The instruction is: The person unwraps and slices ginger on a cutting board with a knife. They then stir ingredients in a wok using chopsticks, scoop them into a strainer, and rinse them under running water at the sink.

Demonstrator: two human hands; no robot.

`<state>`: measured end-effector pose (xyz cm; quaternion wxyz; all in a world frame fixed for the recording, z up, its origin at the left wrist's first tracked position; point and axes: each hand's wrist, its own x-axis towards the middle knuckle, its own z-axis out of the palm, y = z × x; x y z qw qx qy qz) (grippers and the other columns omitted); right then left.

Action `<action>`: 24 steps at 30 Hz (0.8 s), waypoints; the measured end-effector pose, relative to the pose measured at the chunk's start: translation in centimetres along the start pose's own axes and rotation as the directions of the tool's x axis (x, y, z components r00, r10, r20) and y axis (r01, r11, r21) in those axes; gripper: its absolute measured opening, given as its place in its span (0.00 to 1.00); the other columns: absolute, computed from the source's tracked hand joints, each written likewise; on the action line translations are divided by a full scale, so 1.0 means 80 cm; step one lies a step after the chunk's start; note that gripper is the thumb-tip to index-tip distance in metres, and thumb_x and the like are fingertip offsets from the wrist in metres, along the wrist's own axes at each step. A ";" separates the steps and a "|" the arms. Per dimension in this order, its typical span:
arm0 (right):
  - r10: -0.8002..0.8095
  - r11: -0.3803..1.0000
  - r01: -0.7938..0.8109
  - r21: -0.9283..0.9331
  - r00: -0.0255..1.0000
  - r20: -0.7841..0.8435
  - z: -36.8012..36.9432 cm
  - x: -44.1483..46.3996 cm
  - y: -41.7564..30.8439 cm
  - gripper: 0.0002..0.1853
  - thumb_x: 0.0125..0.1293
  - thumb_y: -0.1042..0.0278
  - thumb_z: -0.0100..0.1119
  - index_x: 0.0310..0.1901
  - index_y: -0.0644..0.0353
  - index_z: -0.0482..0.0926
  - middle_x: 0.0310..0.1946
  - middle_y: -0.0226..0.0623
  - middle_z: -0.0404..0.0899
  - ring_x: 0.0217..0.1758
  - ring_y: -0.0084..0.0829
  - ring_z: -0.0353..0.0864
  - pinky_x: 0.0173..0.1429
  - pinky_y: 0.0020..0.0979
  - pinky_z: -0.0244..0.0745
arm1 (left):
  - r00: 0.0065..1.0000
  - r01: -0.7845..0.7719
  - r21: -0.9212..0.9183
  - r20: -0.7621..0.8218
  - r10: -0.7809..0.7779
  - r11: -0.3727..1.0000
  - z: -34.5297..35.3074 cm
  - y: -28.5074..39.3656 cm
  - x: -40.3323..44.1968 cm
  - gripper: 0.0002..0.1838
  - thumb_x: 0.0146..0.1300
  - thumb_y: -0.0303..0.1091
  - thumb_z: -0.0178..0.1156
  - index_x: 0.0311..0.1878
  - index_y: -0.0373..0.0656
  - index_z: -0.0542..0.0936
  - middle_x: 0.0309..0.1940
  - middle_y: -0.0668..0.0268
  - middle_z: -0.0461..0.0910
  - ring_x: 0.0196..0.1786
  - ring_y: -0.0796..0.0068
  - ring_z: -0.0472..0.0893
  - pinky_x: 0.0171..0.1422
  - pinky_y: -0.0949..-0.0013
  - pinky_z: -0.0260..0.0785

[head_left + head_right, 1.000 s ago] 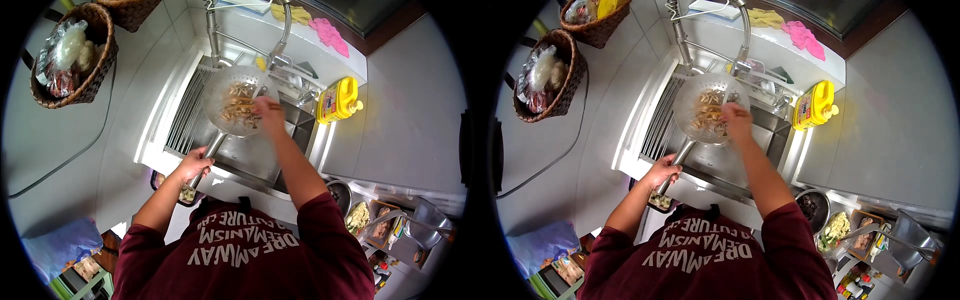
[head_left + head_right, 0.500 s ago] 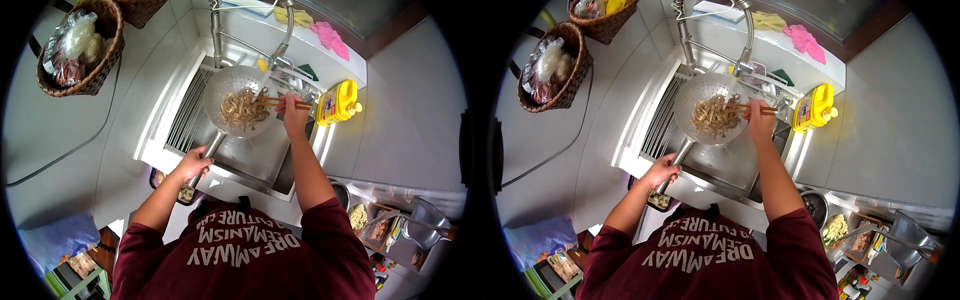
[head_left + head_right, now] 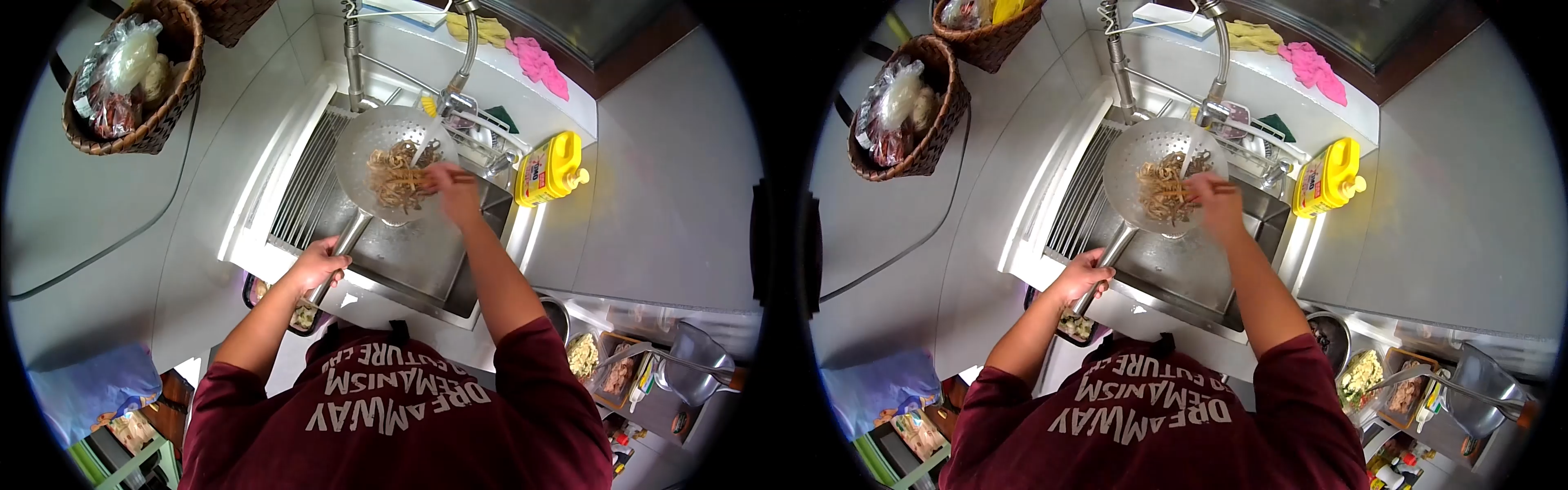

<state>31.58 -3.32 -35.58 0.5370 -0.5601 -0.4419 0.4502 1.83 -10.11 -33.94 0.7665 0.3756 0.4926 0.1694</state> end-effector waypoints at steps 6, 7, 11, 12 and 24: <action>-0.081 0.997 0.083 -0.009 0.931 -0.357 -0.055 0.000 -0.020 0.12 0.68 0.65 0.53 0.38 0.68 0.80 0.27 0.39 0.80 0.28 0.26 0.82 0.34 0.25 0.77 | 1.000 -0.005 0.015 -0.007 0.005 1.000 -0.006 -0.007 -0.001 0.19 0.59 0.26 0.60 0.54 0.37 0.72 0.24 0.71 0.70 0.21 0.82 0.71 0.21 0.76 0.66; -0.115 0.993 0.101 -0.056 0.898 -0.426 -0.057 -0.002 -0.019 0.12 0.68 0.65 0.53 0.38 0.68 0.80 0.27 0.40 0.80 0.28 0.27 0.82 0.33 0.25 0.77 | 1.000 0.001 0.016 -0.006 -0.001 1.000 -0.005 -0.005 -0.001 0.19 0.59 0.26 0.60 0.54 0.37 0.72 0.24 0.71 0.70 0.21 0.82 0.71 0.21 0.76 0.66; 0.025 0.989 0.019 0.147 0.955 -0.294 -0.014 -0.003 0.025 0.13 0.69 0.65 0.50 0.35 0.68 0.78 0.26 0.40 0.80 0.26 0.27 0.81 0.32 0.24 0.76 | 1.000 0.028 0.055 0.010 -0.028 0.998 0.000 -0.002 0.002 0.22 0.59 0.25 0.59 0.58 0.40 0.70 0.23 0.73 0.70 0.20 0.83 0.71 0.21 0.78 0.65; 0.022 0.984 0.027 0.178 0.963 -0.268 -0.013 -0.004 0.016 0.14 0.70 0.65 0.50 0.36 0.68 0.78 0.26 0.40 0.80 0.25 0.27 0.81 0.32 0.24 0.76 | 0.999 0.039 0.073 0.007 -0.040 0.997 -0.001 -0.001 0.002 0.24 0.59 0.24 0.58 0.60 0.41 0.69 0.23 0.73 0.70 0.20 0.84 0.70 0.21 0.78 0.65; -0.272 0.961 0.269 -0.071 0.962 -0.037 0.020 -0.011 -0.011 0.09 0.68 0.72 0.54 0.34 0.69 0.80 0.27 0.33 0.78 0.23 0.20 0.76 0.31 0.22 0.72 | 1.000 -0.009 0.023 0.004 0.009 1.000 -0.003 -0.002 -0.004 0.18 0.60 0.26 0.60 0.54 0.38 0.72 0.24 0.72 0.70 0.21 0.84 0.71 0.21 0.77 0.66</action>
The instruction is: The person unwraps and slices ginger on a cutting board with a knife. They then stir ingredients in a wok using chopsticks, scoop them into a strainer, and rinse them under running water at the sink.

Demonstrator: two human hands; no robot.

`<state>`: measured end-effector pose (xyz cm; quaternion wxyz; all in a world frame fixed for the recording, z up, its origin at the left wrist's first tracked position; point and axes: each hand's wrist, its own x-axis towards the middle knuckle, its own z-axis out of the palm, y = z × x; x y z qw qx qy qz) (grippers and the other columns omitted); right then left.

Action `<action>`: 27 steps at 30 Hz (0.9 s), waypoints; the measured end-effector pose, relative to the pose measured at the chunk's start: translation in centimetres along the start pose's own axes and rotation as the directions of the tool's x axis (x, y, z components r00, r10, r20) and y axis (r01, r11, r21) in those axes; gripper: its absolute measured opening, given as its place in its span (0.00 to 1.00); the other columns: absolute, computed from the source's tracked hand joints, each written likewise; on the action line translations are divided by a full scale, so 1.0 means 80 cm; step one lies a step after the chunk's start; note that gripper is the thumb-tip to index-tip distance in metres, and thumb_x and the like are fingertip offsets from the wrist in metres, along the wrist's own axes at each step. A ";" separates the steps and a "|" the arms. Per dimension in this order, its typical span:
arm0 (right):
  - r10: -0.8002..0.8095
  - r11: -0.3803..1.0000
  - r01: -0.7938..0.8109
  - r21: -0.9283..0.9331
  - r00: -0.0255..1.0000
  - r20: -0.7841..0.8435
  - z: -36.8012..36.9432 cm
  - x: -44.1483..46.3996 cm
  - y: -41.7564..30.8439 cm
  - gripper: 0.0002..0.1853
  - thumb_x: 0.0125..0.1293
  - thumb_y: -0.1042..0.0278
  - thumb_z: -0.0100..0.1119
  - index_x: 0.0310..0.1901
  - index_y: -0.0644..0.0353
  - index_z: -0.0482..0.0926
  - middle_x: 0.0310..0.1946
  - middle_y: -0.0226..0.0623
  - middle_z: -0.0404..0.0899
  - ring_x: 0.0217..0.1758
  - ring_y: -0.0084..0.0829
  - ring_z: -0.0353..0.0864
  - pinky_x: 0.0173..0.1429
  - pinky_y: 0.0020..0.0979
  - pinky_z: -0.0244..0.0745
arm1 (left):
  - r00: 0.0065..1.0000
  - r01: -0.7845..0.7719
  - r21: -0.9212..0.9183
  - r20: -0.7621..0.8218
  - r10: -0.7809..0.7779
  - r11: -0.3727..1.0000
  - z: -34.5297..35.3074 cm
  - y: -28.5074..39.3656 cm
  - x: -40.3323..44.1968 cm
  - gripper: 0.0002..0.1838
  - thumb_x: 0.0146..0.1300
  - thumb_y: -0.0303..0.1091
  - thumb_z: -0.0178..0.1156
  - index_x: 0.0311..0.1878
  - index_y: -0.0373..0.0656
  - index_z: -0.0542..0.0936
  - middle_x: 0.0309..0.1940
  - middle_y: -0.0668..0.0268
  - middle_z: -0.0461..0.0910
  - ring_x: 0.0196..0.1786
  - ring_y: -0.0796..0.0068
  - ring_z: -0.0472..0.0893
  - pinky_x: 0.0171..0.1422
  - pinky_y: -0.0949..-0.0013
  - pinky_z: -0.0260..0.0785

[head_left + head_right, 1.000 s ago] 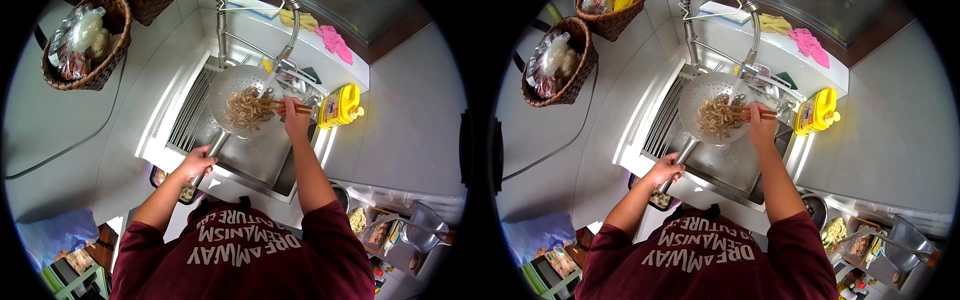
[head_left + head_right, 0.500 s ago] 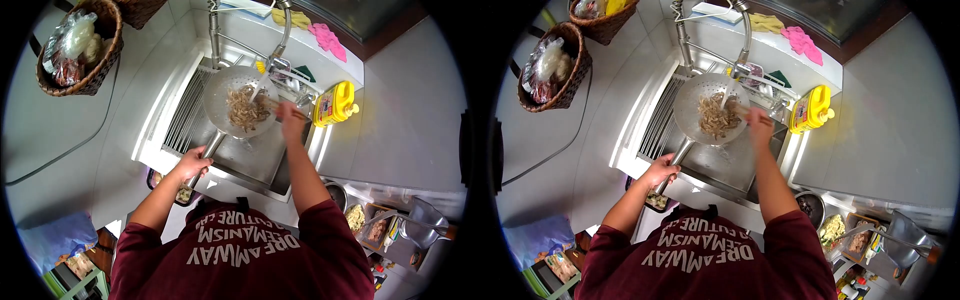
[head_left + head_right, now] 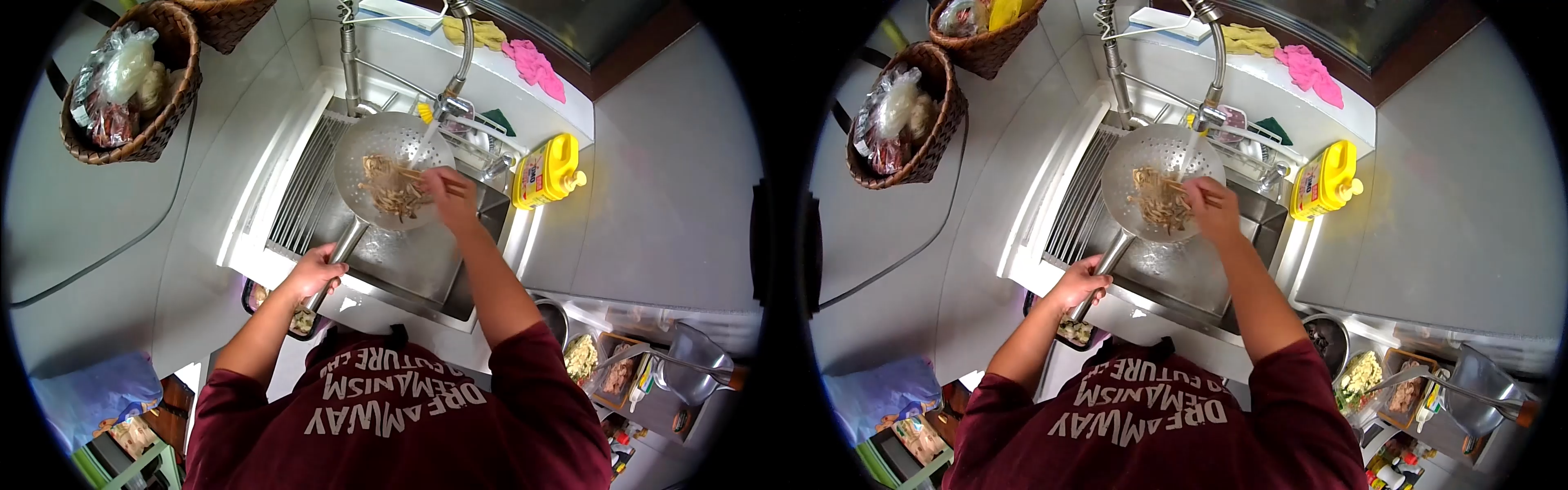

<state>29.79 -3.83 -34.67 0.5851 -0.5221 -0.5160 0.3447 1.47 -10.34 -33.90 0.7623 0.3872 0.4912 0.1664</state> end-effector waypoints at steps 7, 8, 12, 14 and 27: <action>0.372 0.907 -0.378 0.185 0.926 0.069 -0.031 -0.002 -0.006 0.12 0.69 0.66 0.52 0.34 0.68 0.79 0.25 0.38 0.79 0.22 0.27 0.79 0.28 0.25 0.77 | 1.000 0.009 -0.052 -0.024 -0.010 0.999 0.004 0.004 -0.006 0.18 0.60 0.25 0.58 0.55 0.39 0.72 0.23 0.73 0.69 0.21 0.84 0.70 0.22 0.78 0.65; 0.361 0.915 -0.354 0.193 0.932 -0.005 -0.039 0.004 0.008 0.12 0.69 0.67 0.52 0.34 0.68 0.79 0.25 0.38 0.79 0.22 0.27 0.80 0.28 0.26 0.77 | 1.000 0.012 -0.055 -0.021 -0.013 0.998 0.003 0.004 -0.006 0.19 0.60 0.24 0.58 0.55 0.39 0.72 0.23 0.73 0.69 0.21 0.84 0.70 0.22 0.78 0.65; 0.266 0.949 -0.213 0.232 0.937 -0.228 -0.073 0.009 -0.009 0.13 0.69 0.66 0.52 0.35 0.68 0.79 0.25 0.38 0.78 0.21 0.28 0.80 0.27 0.26 0.77 | 1.000 -0.008 -0.034 -0.027 0.007 0.999 0.003 0.007 -0.009 0.20 0.60 0.24 0.58 0.56 0.39 0.71 0.22 0.73 0.69 0.21 0.84 0.70 0.22 0.77 0.66; 0.266 0.959 -0.220 0.181 0.919 -0.292 -0.091 0.002 -0.005 0.13 0.69 0.65 0.52 0.35 0.68 0.79 0.25 0.38 0.78 0.22 0.28 0.80 0.28 0.25 0.77 | 0.999 -0.017 -0.029 -0.044 0.016 0.999 0.002 0.006 -0.012 0.20 0.60 0.24 0.58 0.57 0.39 0.71 0.22 0.73 0.69 0.21 0.83 0.70 0.22 0.77 0.66; 0.363 0.931 -0.347 0.115 0.916 -0.173 -0.046 -0.019 -0.020 0.14 0.69 0.64 0.51 0.34 0.68 0.78 0.25 0.39 0.78 0.21 0.29 0.80 0.27 0.26 0.78 | 0.999 -0.012 -0.126 -0.049 0.006 0.992 0.001 0.001 -0.012 0.17 0.60 0.25 0.59 0.53 0.39 0.73 0.23 0.72 0.70 0.21 0.83 0.71 0.22 0.77 0.65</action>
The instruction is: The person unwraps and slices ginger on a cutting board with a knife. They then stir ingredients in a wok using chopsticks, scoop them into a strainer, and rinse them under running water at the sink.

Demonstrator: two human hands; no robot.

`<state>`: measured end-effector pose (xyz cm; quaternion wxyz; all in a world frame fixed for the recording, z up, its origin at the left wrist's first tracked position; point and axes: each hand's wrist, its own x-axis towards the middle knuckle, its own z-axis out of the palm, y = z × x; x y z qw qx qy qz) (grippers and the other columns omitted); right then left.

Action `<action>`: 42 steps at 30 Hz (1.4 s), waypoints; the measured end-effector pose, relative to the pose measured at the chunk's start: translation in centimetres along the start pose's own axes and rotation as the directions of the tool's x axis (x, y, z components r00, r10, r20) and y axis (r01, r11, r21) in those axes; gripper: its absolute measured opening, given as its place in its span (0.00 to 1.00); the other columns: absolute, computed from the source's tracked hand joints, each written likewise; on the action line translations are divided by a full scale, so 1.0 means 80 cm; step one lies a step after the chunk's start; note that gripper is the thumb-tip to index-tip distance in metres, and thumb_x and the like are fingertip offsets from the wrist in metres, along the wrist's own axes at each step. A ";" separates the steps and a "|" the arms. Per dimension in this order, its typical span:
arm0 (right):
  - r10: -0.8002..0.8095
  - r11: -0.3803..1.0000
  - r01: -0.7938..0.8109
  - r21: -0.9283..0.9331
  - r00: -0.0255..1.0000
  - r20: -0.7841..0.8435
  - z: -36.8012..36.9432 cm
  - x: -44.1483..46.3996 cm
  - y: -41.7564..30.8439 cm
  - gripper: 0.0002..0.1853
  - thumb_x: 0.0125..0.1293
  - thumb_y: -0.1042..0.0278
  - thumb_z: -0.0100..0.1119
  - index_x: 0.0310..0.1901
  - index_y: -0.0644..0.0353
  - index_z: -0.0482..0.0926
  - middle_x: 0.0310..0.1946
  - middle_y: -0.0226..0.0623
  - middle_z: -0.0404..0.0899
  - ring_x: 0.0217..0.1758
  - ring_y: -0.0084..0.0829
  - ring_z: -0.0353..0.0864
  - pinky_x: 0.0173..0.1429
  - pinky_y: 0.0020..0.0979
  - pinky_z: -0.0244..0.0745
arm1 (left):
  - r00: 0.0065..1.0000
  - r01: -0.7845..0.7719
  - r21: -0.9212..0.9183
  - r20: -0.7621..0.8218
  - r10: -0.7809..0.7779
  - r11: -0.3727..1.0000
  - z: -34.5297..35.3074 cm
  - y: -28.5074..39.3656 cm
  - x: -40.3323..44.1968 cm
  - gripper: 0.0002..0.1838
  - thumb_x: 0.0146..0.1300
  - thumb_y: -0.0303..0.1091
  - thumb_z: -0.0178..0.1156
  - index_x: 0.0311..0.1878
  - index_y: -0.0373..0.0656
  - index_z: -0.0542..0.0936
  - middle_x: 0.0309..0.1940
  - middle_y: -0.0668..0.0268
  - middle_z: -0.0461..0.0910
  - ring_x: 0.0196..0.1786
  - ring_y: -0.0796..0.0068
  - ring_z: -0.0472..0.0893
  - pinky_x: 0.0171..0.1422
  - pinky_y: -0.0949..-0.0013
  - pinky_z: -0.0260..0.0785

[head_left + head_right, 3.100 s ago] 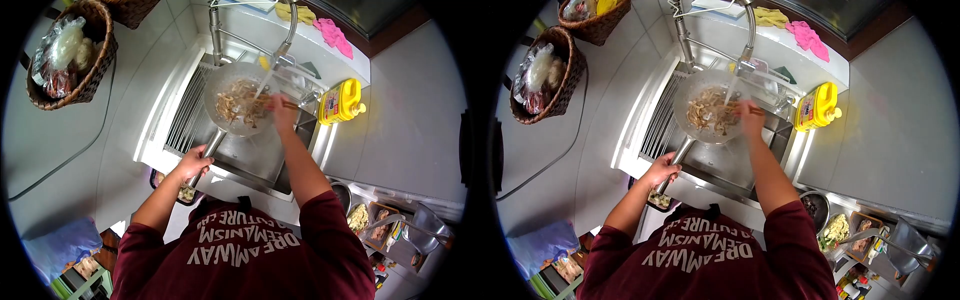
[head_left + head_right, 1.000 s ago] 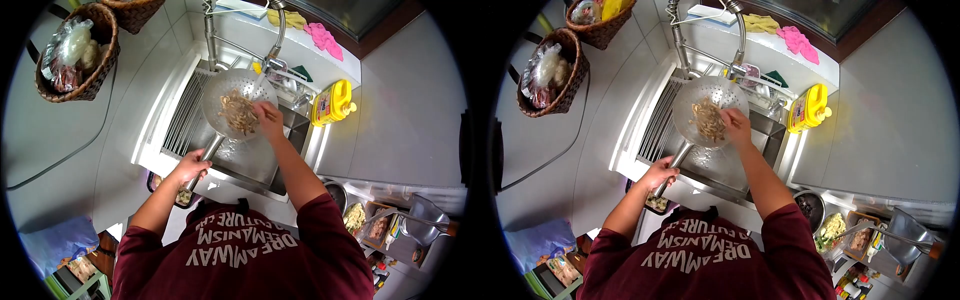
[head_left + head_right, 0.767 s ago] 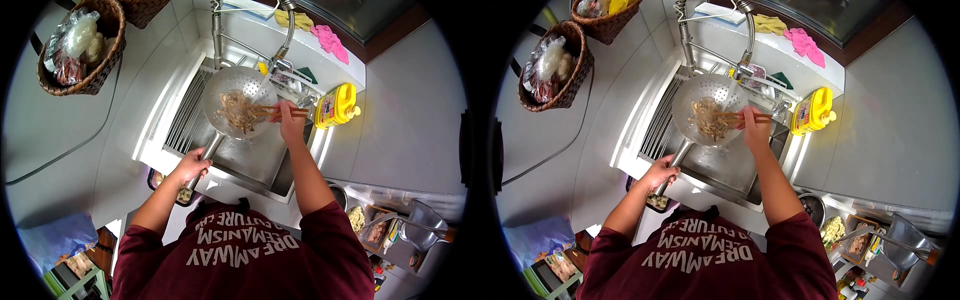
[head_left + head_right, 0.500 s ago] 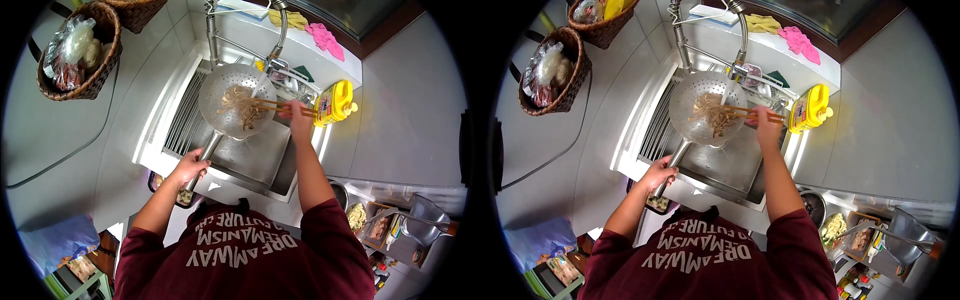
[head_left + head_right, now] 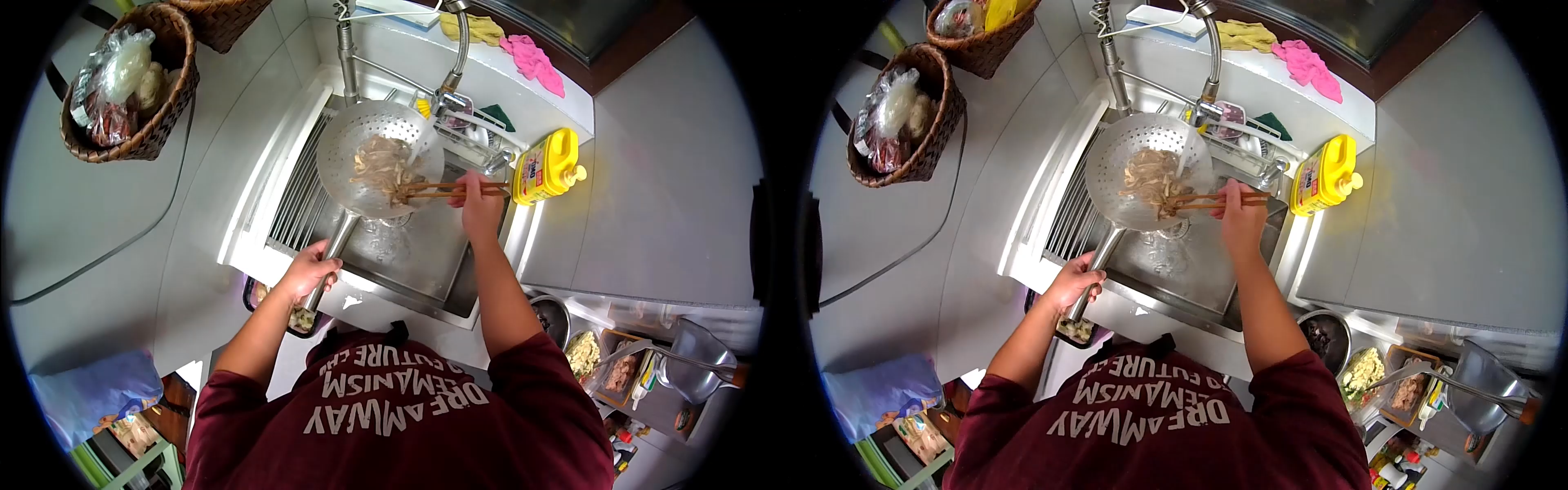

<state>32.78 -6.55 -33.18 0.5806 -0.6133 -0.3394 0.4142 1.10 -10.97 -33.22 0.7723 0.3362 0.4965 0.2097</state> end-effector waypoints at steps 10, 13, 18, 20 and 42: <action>-0.125 0.987 0.136 0.085 0.985 -0.121 -0.024 0.046 0.015 0.15 0.71 0.63 0.49 0.34 0.68 0.76 0.24 0.39 0.78 0.22 0.29 0.81 0.28 0.26 0.78 | 0.999 -0.020 0.071 0.039 0.017 0.997 0.009 0.002 -0.002 0.18 0.59 0.25 0.59 0.54 0.38 0.72 0.24 0.73 0.70 0.22 0.84 0.71 0.23 0.78 0.66; -0.114 0.993 0.111 -0.034 0.987 -0.114 -0.032 0.035 0.015 0.16 0.72 0.61 0.48 0.34 0.67 0.75 0.23 0.39 0.77 0.23 0.29 0.81 0.30 0.27 0.79 | 0.999 -0.009 0.050 0.039 0.007 0.999 0.009 -0.001 -0.003 0.18 0.60 0.25 0.59 0.54 0.38 0.71 0.24 0.73 0.70 0.22 0.84 0.71 0.23 0.78 0.66; -0.070 0.987 0.074 0.143 0.997 -0.032 0.017 0.011 0.029 0.14 0.71 0.63 0.50 0.36 0.67 0.76 0.26 0.39 0.77 0.22 0.28 0.80 0.29 0.27 0.79 | 0.998 0.012 0.054 0.061 -0.015 0.998 0.009 -0.004 0.003 0.18 0.60 0.26 0.58 0.55 0.40 0.71 0.25 0.73 0.70 0.22 0.84 0.71 0.23 0.78 0.66; -0.102 0.983 0.107 0.152 0.994 -0.045 0.005 0.011 0.017 0.14 0.70 0.64 0.50 0.35 0.68 0.77 0.25 0.38 0.77 0.22 0.27 0.80 0.29 0.25 0.77 | 0.999 0.021 0.068 0.046 -0.024 0.997 0.006 -0.001 0.002 0.18 0.61 0.26 0.58 0.55 0.40 0.71 0.25 0.73 0.70 0.22 0.84 0.71 0.23 0.78 0.66; -0.011 0.994 0.016 0.108 0.999 -0.046 0.035 0.040 0.027 0.16 0.70 0.62 0.51 0.31 0.68 0.77 0.22 0.39 0.79 0.18 0.26 0.78 0.23 0.26 0.76 | 0.997 0.010 0.116 0.078 -0.019 0.993 0.004 0.002 0.001 0.21 0.61 0.25 0.58 0.59 0.40 0.70 0.23 0.72 0.70 0.21 0.83 0.71 0.23 0.76 0.67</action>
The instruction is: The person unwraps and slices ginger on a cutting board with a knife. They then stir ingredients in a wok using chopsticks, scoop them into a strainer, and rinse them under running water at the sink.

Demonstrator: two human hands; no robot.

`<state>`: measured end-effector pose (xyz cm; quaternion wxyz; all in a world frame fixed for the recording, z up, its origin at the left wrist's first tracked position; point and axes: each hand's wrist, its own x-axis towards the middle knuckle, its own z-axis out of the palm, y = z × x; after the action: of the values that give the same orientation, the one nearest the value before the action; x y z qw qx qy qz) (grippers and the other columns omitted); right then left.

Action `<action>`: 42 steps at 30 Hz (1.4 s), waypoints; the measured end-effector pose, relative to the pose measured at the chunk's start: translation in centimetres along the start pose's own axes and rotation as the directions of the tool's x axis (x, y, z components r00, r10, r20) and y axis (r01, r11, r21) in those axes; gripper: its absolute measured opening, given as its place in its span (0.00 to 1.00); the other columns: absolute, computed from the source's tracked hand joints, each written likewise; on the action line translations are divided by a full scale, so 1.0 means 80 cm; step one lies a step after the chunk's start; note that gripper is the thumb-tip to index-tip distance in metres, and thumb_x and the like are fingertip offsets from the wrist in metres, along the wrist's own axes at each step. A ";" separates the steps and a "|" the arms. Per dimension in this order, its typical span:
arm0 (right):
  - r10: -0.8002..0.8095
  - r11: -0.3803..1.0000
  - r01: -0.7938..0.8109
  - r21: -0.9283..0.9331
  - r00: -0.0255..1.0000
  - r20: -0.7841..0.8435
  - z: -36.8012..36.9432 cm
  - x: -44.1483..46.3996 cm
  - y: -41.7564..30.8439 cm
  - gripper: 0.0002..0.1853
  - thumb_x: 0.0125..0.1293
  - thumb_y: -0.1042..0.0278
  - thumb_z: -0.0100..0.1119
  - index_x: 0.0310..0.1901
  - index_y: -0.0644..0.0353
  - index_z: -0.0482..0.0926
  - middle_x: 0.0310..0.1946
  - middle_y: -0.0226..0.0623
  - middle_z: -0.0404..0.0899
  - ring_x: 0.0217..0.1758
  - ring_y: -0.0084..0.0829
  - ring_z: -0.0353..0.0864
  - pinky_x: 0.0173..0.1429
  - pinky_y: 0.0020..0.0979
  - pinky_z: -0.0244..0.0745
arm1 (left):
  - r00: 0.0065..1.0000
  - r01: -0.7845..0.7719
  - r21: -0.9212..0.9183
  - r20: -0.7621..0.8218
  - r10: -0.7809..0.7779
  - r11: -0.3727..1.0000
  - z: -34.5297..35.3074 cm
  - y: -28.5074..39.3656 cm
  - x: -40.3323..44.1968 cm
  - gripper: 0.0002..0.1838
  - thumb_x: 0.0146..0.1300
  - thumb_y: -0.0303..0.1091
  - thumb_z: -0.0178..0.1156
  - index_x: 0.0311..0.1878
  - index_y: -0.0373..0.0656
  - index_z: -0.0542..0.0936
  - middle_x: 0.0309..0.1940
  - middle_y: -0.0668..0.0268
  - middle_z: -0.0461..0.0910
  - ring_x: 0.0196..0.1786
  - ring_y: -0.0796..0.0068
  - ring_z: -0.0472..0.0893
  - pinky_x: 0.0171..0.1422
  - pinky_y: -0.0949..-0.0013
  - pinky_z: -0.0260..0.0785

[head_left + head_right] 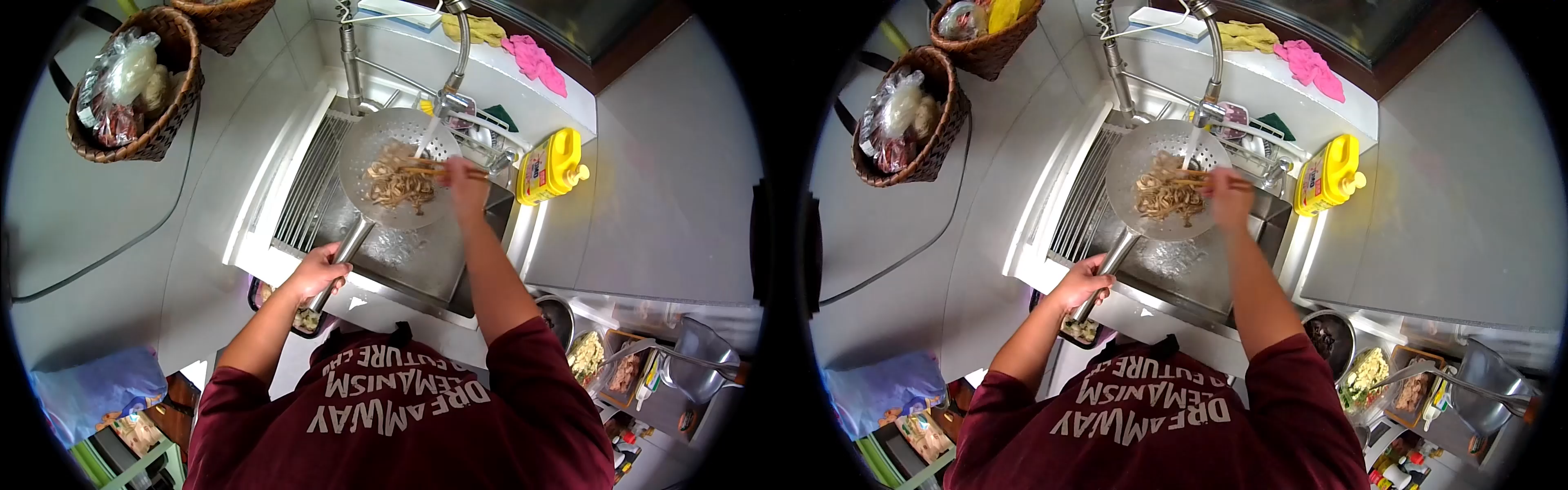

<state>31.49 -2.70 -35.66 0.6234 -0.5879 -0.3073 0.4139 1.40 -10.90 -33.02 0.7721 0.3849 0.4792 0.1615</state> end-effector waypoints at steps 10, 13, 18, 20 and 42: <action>0.038 0.998 -0.042 0.036 0.993 0.114 -0.018 0.019 0.012 0.16 0.70 0.62 0.51 0.32 0.67 0.77 0.25 0.39 0.80 0.21 0.26 0.80 0.27 0.26 0.78 | 0.999 -0.004 0.022 -0.041 0.004 1.000 0.002 0.004 0.005 0.19 0.60 0.24 0.58 0.55 0.39 0.71 0.24 0.72 0.70 0.22 0.83 0.72 0.23 0.77 0.67; 0.129 0.988 -0.133 -0.080 0.990 -0.053 -0.062 0.047 0.008 0.13 0.70 0.65 0.53 0.37 0.69 0.78 0.27 0.41 0.80 0.23 0.28 0.82 0.30 0.28 0.80 | 0.998 -0.024 -0.003 -0.064 0.024 1.000 -0.005 0.006 0.002 0.18 0.60 0.24 0.58 0.54 0.38 0.72 0.23 0.72 0.70 0.21 0.83 0.72 0.22 0.77 0.67; 0.047 0.996 -0.053 0.065 0.995 0.093 0.000 0.016 0.022 0.15 0.69 0.62 0.52 0.33 0.67 0.78 0.25 0.39 0.80 0.19 0.26 0.79 0.24 0.25 0.76 | 0.999 -0.024 -0.025 -0.048 0.023 0.999 -0.002 0.005 0.007 0.16 0.60 0.25 0.58 0.52 0.39 0.72 0.23 0.72 0.69 0.21 0.83 0.71 0.23 0.77 0.66; 0.047 0.999 -0.047 -0.006 0.998 0.033 -0.033 0.034 0.022 0.15 0.69 0.63 0.53 0.35 0.68 0.79 0.25 0.39 0.80 0.20 0.26 0.79 0.26 0.26 0.77 | 0.998 -0.017 -0.040 -0.060 0.015 0.999 -0.006 0.005 0.006 0.16 0.60 0.25 0.58 0.52 0.39 0.72 0.23 0.72 0.69 0.21 0.83 0.71 0.23 0.77 0.66; -0.174 0.984 0.167 -0.062 0.972 -0.155 0.013 0.024 0.031 0.14 0.68 0.65 0.52 0.34 0.68 0.79 0.23 0.40 0.81 0.20 0.26 0.80 0.27 0.25 0.77 | 1.000 -0.008 -0.027 -0.005 0.008 1.000 -0.006 -0.002 0.006 0.16 0.60 0.25 0.59 0.52 0.39 0.72 0.24 0.70 0.71 0.22 0.83 0.72 0.23 0.77 0.67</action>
<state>31.06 -0.61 -38.18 0.6647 -0.6056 -0.3158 0.3029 1.21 -10.48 -33.56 0.7754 0.3759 0.4774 0.1721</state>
